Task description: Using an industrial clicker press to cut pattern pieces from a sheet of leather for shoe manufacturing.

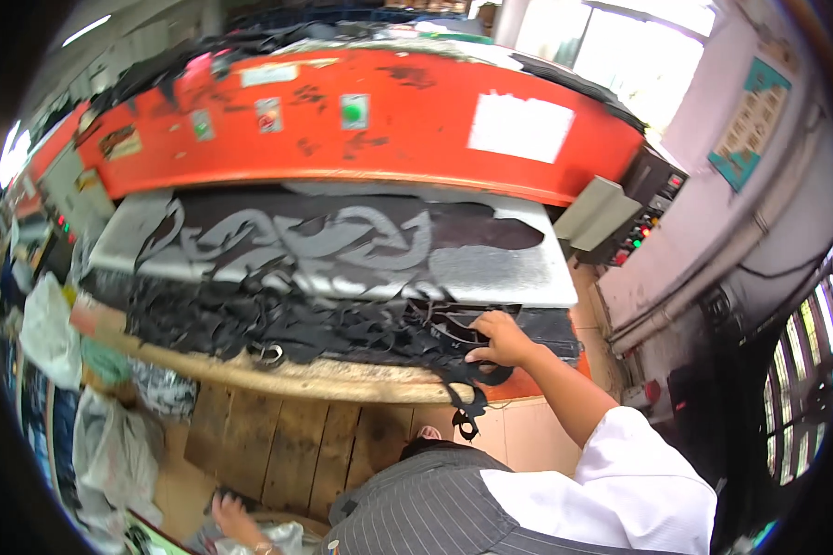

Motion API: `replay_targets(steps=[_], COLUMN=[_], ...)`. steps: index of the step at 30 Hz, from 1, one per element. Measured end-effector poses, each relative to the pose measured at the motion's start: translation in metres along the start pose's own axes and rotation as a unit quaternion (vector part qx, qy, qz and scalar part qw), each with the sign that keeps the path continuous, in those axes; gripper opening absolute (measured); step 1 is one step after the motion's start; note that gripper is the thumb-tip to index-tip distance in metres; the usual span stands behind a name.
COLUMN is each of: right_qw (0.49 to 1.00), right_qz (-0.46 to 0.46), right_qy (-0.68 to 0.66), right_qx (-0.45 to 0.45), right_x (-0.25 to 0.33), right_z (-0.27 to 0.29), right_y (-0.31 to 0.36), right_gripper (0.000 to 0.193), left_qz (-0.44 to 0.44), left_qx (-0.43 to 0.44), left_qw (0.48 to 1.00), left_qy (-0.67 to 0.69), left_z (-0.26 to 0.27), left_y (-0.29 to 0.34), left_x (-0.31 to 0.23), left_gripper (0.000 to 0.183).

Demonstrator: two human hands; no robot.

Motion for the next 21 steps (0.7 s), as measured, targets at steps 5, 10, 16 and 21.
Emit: replay_targets(steps=[5, 10, 16, 21], right_qw=[0.995, 0.985, 0.985, 0.99], right_qz=[0.025, 0.014, 0.009, -0.032], right_qy=[-0.098, -0.149, 0.023, 0.038], right_qx=[-0.009, -0.081, -0.169, -0.133], right_x=[-0.014, -0.069, -0.157, -0.204], right_z=[0.04, 0.106, 0.138, 0.115], right_y=[-0.002, -0.007, -0.077, -0.137], right_gripper=[0.064, 0.067, 0.062, 0.058], left_qz=[-0.296, -0.332, -0.168, -0.154], left_qx=[0.284, 0.483, 0.491, 0.47], left_qw=[0.886, 0.749, 0.749, 0.745], left_qy=[-0.215, -0.308, -0.411, -0.447], left_z=[-0.35, -0.499, -0.53, -0.534], left_y=[0.139, 0.214, 0.212, 0.206], left_x=[-0.178, -0.145, -0.125, -0.116], left_gripper=[0.017, 0.024, 0.035, 0.036])
Point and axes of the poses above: each hand's wrist, its own y-axis away from the middle knuckle, its own z-axis out of the back of the hand, x = y × z, the point moved 10 cm from there along -y, towards the middle knuckle, and after that the axes turned 10 degrees about z, right-handed, at the moved point
